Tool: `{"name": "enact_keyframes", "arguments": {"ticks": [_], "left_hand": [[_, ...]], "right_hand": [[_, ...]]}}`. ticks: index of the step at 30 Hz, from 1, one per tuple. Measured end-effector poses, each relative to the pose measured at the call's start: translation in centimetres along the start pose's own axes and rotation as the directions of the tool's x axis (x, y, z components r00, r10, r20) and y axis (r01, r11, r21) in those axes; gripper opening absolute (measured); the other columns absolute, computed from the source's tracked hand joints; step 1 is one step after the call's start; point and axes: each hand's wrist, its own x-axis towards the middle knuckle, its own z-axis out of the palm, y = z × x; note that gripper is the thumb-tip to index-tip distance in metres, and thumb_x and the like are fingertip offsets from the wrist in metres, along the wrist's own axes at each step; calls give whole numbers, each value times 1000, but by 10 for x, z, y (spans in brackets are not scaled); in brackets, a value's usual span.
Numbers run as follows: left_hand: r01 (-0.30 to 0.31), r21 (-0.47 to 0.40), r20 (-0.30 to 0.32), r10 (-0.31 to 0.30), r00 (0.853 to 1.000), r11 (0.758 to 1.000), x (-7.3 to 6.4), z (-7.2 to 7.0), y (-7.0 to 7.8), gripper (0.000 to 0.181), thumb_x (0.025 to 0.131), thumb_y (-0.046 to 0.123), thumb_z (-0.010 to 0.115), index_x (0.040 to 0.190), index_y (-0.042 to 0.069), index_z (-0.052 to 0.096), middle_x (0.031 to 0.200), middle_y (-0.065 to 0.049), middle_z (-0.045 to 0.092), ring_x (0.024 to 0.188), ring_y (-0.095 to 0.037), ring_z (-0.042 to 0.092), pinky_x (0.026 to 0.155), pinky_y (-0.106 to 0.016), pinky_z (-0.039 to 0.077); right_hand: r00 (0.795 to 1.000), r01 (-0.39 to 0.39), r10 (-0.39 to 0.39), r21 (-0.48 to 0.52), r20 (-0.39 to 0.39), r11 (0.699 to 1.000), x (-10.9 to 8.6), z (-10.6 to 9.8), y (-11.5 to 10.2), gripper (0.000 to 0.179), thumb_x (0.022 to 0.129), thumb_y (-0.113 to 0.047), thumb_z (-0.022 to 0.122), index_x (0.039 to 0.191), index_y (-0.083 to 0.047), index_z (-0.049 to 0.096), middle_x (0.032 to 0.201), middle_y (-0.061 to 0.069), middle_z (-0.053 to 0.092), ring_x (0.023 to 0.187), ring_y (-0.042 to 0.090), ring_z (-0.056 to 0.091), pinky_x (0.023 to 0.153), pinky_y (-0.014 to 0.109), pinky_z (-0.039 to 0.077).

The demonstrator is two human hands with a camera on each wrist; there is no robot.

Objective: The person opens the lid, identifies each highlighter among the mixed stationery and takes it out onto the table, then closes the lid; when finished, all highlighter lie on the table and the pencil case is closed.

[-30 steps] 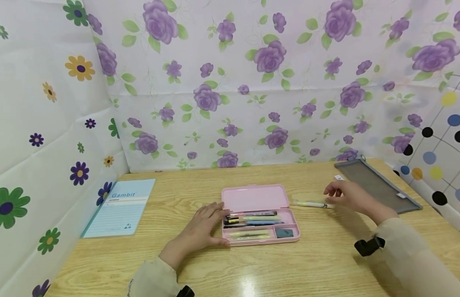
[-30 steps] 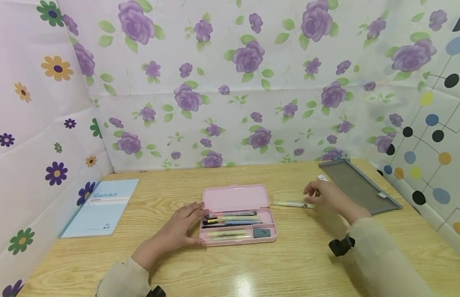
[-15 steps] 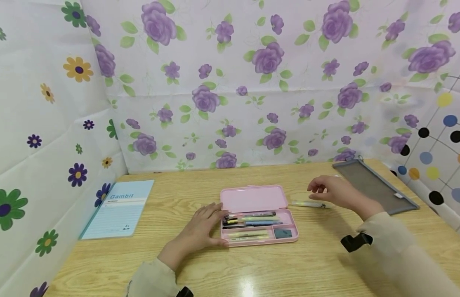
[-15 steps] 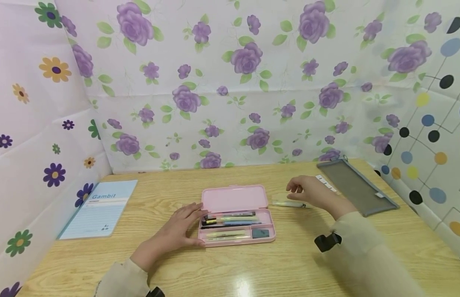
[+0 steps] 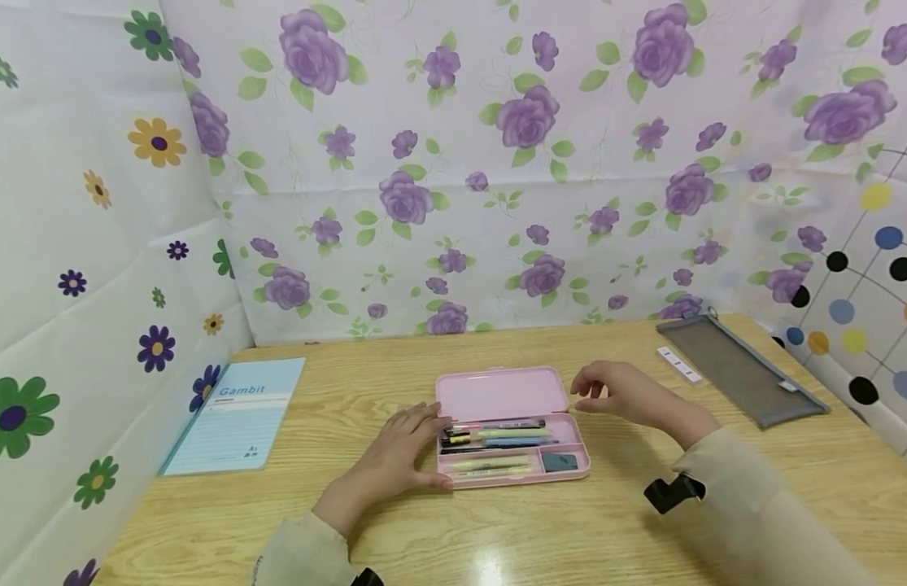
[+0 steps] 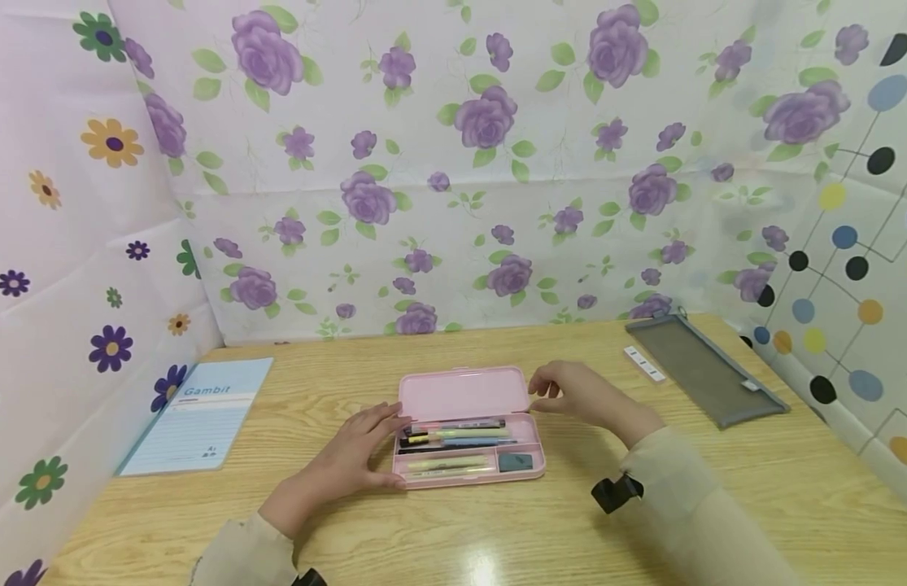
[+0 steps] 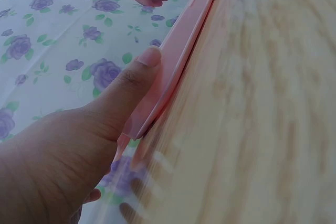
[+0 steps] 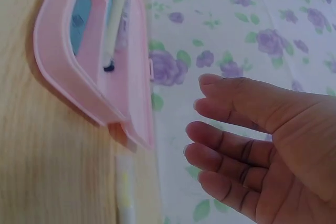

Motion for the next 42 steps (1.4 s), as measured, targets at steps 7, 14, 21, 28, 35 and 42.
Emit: {"name": "enact_keyframes", "arguments": {"ticks": [7, 14, 21, 28, 35, 42], "left_hand": [[-8, -10, -1, 8, 1000, 1000, 0, 2, 1, 87, 73, 61, 71, 144, 21, 43, 156, -8, 34, 144, -35, 29, 118, -57, 23], [-5, -24, 7, 6, 1000, 1000, 1, 1, 2, 86, 73, 60, 71, 145, 22, 42, 156, -7, 33, 144, -35, 28, 118, -57, 23], [-4, -26, 3, 4, 1000, 1000, 0, 0, 3, 86, 73, 59, 72, 144, 20, 43, 155, -8, 34, 144, -36, 29, 118, -58, 23], [-4, -30, 2, 4, 1000, 1000, 0, -1, 3, 86, 73, 58, 72, 144, 20, 43, 155, -8, 34, 144, -36, 29, 118, -58, 23], [-7, -26, -6, 7, 1000, 1000, 0, -2, 2, 87, 73, 58, 73, 144, 19, 43, 155, -10, 34, 143, -38, 29, 118, -57, 22], [-5, -28, 2, 5, 1000, 1000, -1, -3, 2, 86, 73, 58, 73, 144, 19, 43, 155, -9, 34, 144, -37, 29, 118, -58, 22]], "right_hand": [[997, 74, -74, 10, 23, 997, 8, 19, -8, 11, 87, -18, 70, 96, -11, 68, 90, -3, 66, 79, 7, 57, 68, 29, 53], [995, 81, -84, 45, 48, 996, 11, 31, -16, 8, 88, -17, 69, 95, -12, 68, 89, -5, 65, 80, 5, 57, 70, 26, 53], [995, 72, -76, 72, 66, 995, 14, 42, -22, 10, 87, -16, 70, 94, -9, 68, 85, -3, 64, 76, 4, 54, 68, 24, 52], [996, 62, -63, 9, 67, 998, 16, 51, -26, 10, 88, -15, 69, 95, -8, 68, 82, -6, 63, 70, 0, 50, 63, 18, 48], [997, 53, -52, -26, 61, 998, 16, 57, -27, 9, 89, -19, 68, 93, -10, 67, 75, -8, 58, 64, 1, 45, 59, 18, 41], [997, 79, -78, -40, 28, 996, 17, 61, -27, 9, 87, -18, 70, 89, -11, 66, 74, -8, 56, 65, 4, 45, 58, 17, 38]]}}
